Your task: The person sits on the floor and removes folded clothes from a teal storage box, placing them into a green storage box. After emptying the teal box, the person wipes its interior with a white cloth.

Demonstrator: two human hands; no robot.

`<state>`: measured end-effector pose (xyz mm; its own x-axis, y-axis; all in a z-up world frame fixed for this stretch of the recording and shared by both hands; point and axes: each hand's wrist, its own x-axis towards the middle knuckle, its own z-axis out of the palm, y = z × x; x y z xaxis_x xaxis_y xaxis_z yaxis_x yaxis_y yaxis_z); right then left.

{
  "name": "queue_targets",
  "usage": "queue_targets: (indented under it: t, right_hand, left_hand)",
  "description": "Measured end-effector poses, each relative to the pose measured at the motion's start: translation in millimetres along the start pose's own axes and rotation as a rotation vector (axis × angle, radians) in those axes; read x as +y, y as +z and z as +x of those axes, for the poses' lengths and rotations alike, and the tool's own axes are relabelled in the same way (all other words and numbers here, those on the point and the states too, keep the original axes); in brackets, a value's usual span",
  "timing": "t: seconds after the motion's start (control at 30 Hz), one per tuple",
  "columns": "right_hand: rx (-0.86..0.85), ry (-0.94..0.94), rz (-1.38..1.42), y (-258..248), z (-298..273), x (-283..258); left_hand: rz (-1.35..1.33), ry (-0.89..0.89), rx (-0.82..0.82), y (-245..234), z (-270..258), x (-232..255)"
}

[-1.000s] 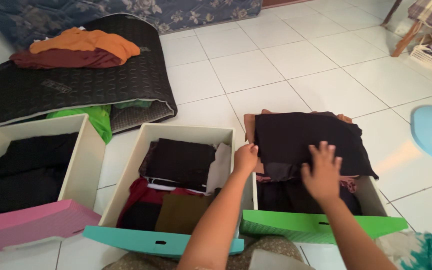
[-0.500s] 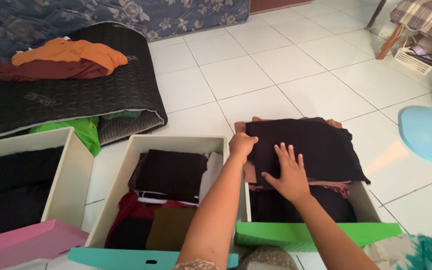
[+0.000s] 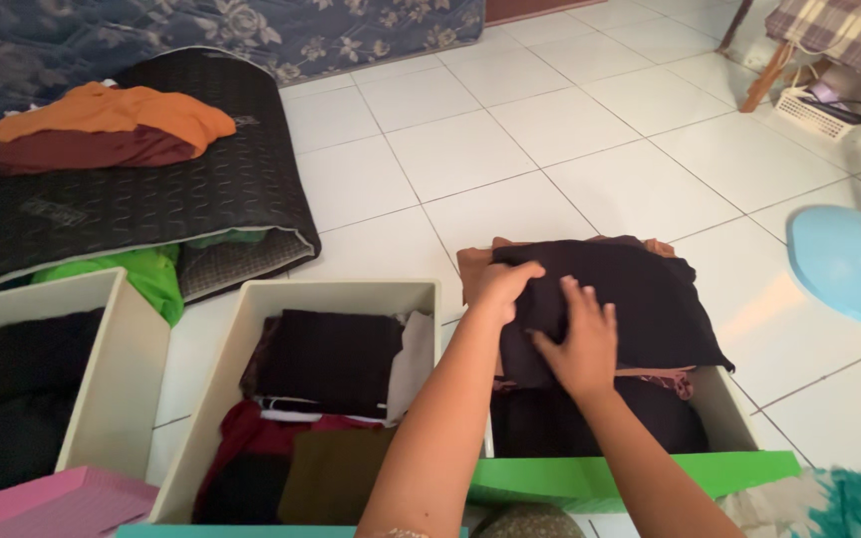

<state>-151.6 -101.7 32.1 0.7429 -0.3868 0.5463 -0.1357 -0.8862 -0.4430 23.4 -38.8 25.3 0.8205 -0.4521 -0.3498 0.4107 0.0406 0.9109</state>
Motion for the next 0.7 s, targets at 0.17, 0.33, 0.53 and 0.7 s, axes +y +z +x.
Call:
queue_targets:
  t: [0.17, 0.33, 0.53, 0.7]
  right_hand:
    - [0.201, 0.133, -0.038, -17, 14, 46]
    - [0.259, 0.211, -0.033, -46, 25, 97]
    - [0.273, 0.438, 0.273, -83, 60, 78]
    - [0.419, -0.009, 0.353, -68, 81, 22]
  left_hand:
    - [-0.239, -0.017, -0.240, 36, -10, 26]
    - [-0.545, 0.092, -0.461, 55, -39, 71]
    - [-0.631, 0.180, -0.498, 41, -68, 142]
    - [-0.574, 0.361, -0.463, 30, -89, 217]
